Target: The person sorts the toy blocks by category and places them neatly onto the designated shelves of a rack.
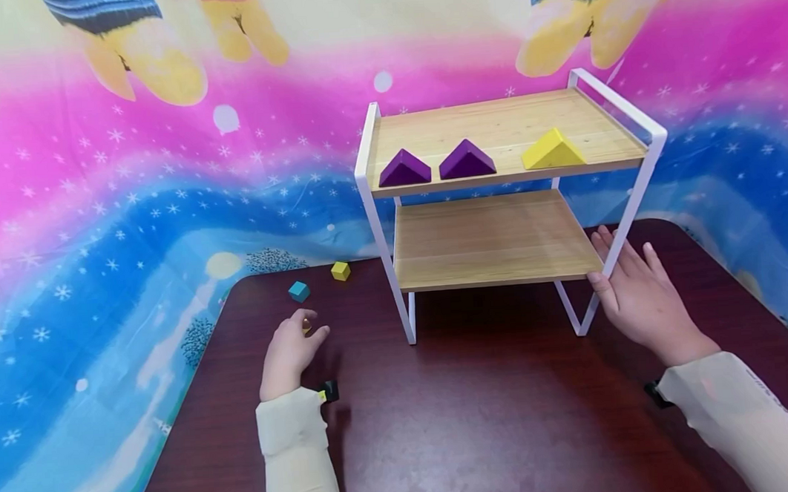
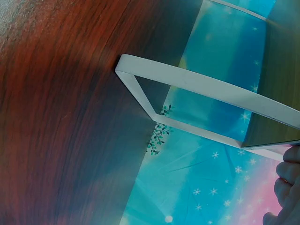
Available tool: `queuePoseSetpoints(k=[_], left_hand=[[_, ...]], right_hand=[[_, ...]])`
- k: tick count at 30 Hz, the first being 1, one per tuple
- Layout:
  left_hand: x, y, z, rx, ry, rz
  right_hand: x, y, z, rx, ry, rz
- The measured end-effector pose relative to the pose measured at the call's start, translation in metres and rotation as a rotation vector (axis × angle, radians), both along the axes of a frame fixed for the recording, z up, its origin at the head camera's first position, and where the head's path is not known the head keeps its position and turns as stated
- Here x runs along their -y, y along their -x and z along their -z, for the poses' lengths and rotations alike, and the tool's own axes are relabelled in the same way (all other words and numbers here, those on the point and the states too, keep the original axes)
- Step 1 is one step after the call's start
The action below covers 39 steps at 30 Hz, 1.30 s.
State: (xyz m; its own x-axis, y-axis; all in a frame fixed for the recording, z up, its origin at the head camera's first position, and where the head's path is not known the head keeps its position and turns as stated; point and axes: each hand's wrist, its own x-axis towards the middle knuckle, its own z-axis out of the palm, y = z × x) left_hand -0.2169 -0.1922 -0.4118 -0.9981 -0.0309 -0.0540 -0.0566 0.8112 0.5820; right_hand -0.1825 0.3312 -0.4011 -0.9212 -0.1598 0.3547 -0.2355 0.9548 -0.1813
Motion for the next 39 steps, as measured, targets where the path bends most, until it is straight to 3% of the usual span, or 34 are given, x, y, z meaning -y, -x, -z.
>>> queuePoseSetpoints(k=[11,39], left_hand=[[0.012,0.003,0.01,0.063,0.001,-0.028],[0.028,-0.008,0.014,0.195,-0.02,-0.094]], right_hand=[[0.0,-0.002,0.0,0.011,-0.008,0.005],[0.0,0.001,0.004,-0.002,0.026,-0.012]])
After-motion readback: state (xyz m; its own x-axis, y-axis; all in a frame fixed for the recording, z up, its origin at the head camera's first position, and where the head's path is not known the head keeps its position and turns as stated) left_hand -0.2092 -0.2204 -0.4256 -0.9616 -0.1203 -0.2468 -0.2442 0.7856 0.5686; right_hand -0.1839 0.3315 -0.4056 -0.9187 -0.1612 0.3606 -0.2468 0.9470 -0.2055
